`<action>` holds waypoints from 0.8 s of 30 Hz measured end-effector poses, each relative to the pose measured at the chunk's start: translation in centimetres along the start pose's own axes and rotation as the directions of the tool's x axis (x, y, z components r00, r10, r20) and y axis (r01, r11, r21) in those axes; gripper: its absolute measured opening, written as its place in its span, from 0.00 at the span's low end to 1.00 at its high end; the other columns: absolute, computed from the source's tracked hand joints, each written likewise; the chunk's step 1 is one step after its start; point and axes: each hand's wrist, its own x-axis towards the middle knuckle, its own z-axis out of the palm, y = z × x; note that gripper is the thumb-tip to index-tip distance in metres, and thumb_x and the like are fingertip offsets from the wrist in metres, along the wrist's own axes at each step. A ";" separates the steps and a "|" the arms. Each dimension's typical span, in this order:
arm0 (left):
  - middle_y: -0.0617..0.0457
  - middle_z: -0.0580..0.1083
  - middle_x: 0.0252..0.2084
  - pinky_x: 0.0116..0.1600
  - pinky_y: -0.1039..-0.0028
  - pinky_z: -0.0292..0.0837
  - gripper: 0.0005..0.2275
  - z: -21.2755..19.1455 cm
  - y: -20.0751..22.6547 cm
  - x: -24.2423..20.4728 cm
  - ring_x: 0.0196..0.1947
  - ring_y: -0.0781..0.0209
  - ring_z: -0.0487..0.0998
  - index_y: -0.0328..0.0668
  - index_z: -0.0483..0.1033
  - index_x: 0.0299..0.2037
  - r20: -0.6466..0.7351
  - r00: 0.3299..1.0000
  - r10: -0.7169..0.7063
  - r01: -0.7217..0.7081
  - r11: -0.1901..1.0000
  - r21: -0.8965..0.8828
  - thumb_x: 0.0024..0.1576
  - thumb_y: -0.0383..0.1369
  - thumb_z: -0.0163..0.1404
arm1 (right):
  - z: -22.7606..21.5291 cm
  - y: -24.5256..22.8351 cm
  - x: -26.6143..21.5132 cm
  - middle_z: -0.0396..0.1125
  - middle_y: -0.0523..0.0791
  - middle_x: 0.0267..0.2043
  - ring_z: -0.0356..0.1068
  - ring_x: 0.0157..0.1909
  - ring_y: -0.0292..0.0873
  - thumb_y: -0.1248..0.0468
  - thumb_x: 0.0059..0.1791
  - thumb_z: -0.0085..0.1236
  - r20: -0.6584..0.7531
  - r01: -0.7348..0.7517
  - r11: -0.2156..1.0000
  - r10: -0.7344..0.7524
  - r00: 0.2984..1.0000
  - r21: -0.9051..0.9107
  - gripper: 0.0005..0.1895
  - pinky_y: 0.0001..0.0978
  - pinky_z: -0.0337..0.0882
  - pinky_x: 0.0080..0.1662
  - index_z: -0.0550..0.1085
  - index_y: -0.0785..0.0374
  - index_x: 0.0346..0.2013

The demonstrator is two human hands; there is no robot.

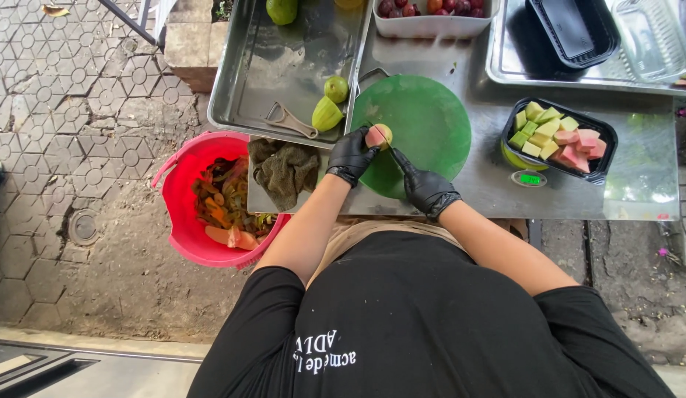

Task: Cutting and packing various fruits into a takeout container.

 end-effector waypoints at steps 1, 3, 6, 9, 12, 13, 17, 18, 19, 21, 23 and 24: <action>0.42 0.79 0.50 0.53 0.66 0.76 0.24 -0.4 0.6 -0.1 0.48 0.47 0.81 0.39 0.75 0.57 0.021 1.000 -0.017 0.017 1.000 -0.001 0.49 0.35 0.61 | 0.4 0.5 -0.1 0.71 0.57 0.31 0.72 0.27 0.58 0.60 0.55 0.39 -0.057 0.035 0.999 -0.033 0.998 0.034 0.39 0.55 0.73 0.35 0.39 0.33 0.77; 0.42 0.79 0.50 0.53 0.66 0.75 0.24 0.9 0.4 0.2 0.48 0.46 0.81 0.38 0.74 0.57 0.029 1.000 -0.011 0.012 1.000 -0.015 0.50 0.36 0.62 | -1.8 0.0 -1.3 0.71 0.56 0.30 0.73 0.27 0.58 0.58 0.56 0.39 -0.039 -0.027 0.997 0.029 0.999 0.071 0.38 0.53 0.73 0.34 0.38 0.32 0.77; 0.40 0.78 0.50 0.53 0.65 0.75 0.25 3.5 -0.4 0.4 0.48 0.45 0.80 0.36 0.73 0.57 0.017 0.999 0.044 -0.043 0.998 -0.052 0.50 0.36 0.62 | -3.6 0.6 -3.5 0.71 0.56 0.26 0.72 0.26 0.58 0.57 0.56 0.40 -0.008 -0.145 0.983 0.147 0.989 0.112 0.38 0.51 0.74 0.33 0.39 0.30 0.77; 0.41 0.79 0.49 0.51 0.66 0.76 0.24 4.4 0.2 0.3 0.47 0.48 0.81 0.34 0.73 0.56 -0.005 0.997 0.080 -0.080 0.987 -0.140 0.50 0.35 0.63 | -4.2 1.3 -5.5 0.69 0.57 0.23 0.72 0.24 0.59 0.57 0.55 0.43 -0.035 -0.170 0.981 0.174 0.984 0.097 0.39 0.52 0.73 0.33 0.40 0.29 0.77; 0.44 0.80 0.46 0.50 0.69 0.77 0.23 4.4 0.1 0.3 0.44 0.54 0.83 0.35 0.74 0.55 -0.002 1.000 0.025 -0.024 0.959 -0.283 0.50 0.34 0.63 | -5.1 0.7 -6.3 0.69 0.58 0.22 0.71 0.24 0.61 0.57 0.55 0.44 -0.070 -0.116 0.992 0.119 0.990 0.045 0.40 0.54 0.72 0.34 0.41 0.30 0.77; 0.46 0.80 0.45 0.49 0.70 0.78 0.22 4.4 -0.3 -0.1 0.42 0.56 0.83 0.36 0.74 0.54 0.014 1.000 -0.021 0.024 0.933 -0.358 0.49 0.33 0.63 | -5.3 0.3 -6.6 0.69 0.58 0.22 0.71 0.24 0.62 0.57 0.55 0.44 -0.060 -0.099 0.995 0.100 0.993 0.021 0.40 0.55 0.72 0.34 0.40 0.30 0.77; 0.47 0.80 0.43 0.48 0.70 0.78 0.20 4.0 -0.6 -0.3 0.41 0.57 0.83 0.37 0.76 0.51 0.000 0.999 -0.036 0.034 0.932 -0.361 0.50 0.32 0.64 | -5.1 -0.6 -6.1 0.70 0.58 0.26 0.71 0.27 0.62 0.57 0.55 0.42 -0.018 -0.099 0.994 0.098 0.995 -0.039 0.39 0.57 0.71 0.35 0.40 0.31 0.77; 0.47 0.80 0.42 0.48 0.70 0.77 0.18 3.8 -0.2 -0.3 0.41 0.57 0.83 0.38 0.78 0.50 -0.005 1.000 -0.021 0.018 0.944 -0.329 0.50 0.33 0.64 | -5.4 -1.0 -6.0 0.71 0.58 0.28 0.72 0.29 0.62 0.57 0.55 0.42 -0.002 -0.123 0.991 0.123 0.992 -0.062 0.38 0.57 0.71 0.36 0.40 0.31 0.77; 0.48 0.80 0.42 0.48 0.69 0.77 0.17 3.6 0.1 -0.4 0.40 0.57 0.82 0.39 0.79 0.49 -0.009 1.000 -0.008 0.005 0.956 -0.295 0.50 0.33 0.64 | -5.6 -1.6 -6.0 0.72 0.57 0.31 0.72 0.31 0.62 0.56 0.55 0.41 0.015 -0.145 0.986 0.147 0.989 -0.084 0.38 0.58 0.71 0.37 0.39 0.30 0.77; 0.47 0.80 0.42 0.48 0.69 0.77 0.17 3.1 0.7 -0.5 0.41 0.56 0.82 0.40 0.79 0.50 -0.010 1.000 -0.007 0.004 0.960 -0.281 0.51 0.33 0.64 | -5.7 -2.2 -5.3 0.72 0.58 0.32 0.73 0.32 0.62 0.56 0.55 0.40 0.050 -0.169 0.983 0.173 0.984 -0.076 0.38 0.57 0.72 0.38 0.39 0.30 0.77; 0.47 0.80 0.42 0.48 0.69 0.77 0.17 3.0 0.9 -0.6 0.41 0.55 0.82 0.41 0.80 0.50 -0.008 1.000 -0.005 0.002 0.964 -0.267 0.51 0.33 0.64 | -5.4 -2.5 -4.4 0.73 0.58 0.33 0.74 0.33 0.61 0.56 0.55 0.40 0.086 -0.195 0.978 0.200 0.976 -0.067 0.38 0.56 0.73 0.39 0.38 0.29 0.77; 0.48 0.80 0.42 0.48 0.69 0.77 0.18 3.2 0.7 -0.6 0.41 0.55 0.82 0.41 0.79 0.50 -0.007 1.000 -0.010 0.007 0.962 -0.271 0.50 0.34 0.63 | -4.9 -2.5 -4.0 0.73 0.58 0.33 0.74 0.34 0.61 0.56 0.56 0.39 0.103 -0.216 0.976 0.219 0.970 -0.042 0.38 0.56 0.73 0.40 0.38 0.28 0.77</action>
